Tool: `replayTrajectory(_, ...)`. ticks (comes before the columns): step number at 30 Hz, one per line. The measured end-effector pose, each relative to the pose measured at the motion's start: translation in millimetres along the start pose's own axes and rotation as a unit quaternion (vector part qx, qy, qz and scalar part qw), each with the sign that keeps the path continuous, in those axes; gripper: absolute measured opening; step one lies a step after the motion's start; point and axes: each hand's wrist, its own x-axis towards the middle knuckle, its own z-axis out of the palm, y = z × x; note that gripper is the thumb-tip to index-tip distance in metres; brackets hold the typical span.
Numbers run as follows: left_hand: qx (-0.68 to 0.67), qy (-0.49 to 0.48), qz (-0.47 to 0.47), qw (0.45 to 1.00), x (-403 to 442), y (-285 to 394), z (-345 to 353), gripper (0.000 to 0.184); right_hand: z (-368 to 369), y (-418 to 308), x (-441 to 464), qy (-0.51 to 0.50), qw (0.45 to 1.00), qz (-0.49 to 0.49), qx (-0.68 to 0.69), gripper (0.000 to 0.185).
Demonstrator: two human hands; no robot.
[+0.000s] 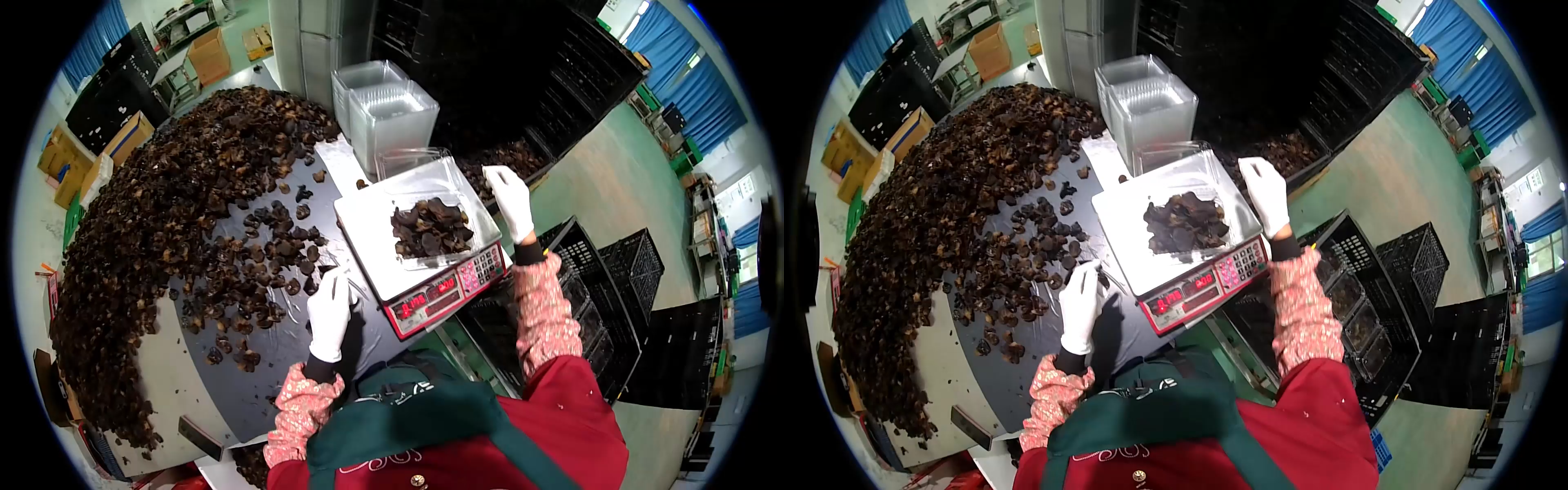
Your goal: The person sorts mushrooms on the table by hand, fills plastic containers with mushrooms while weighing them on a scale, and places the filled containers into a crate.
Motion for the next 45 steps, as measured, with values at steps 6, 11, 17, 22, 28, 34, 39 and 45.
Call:
replayTrajectory(6,0.014,-0.033,0.026,0.999,22,12,26,0.035,41,33,40,-0.056,0.996,0.018,-0.072,0.04)
replayTrajectory(11,0.108,-0.094,0.064,0.988,32,-3,71,0.054,80,30,53,-0.075,0.979,0.037,-0.185,0.059)
replayTrajectory(17,0.022,-0.094,-0.011,0.995,30,12,84,0.039,52,8,44,-0.06,0.906,0.142,0.394,0.037)
replayTrajectory(22,-0.295,-0.153,-0.209,0.92,22,7,72,0.043,-9,-12,-40,-0.127,0.945,0.139,0.269,0.031)
replayTrajectory(28,-0.354,-0.18,-0.192,0.897,14,21,67,0.04,-5,17,-121,-0.132,0.987,0.064,-0.059,0.028)
replayTrajectory(34,-0.364,-0.213,-0.174,0.89,17,23,65,0.038,-2,27,-132,-0.242,0.827,0.316,0.397,0.03)
replayTrajectory(39,-0.369,-0.182,-0.127,0.902,8,25,65,0.049,2,9,-150,-0.156,0.897,0.201,0.36,0.02)
replayTrajectory(45,-0.405,-0.139,-0.023,0.903,-21,54,58,0.055,-27,-33,-184,-0.052,0.948,0.121,0.289,0.015)
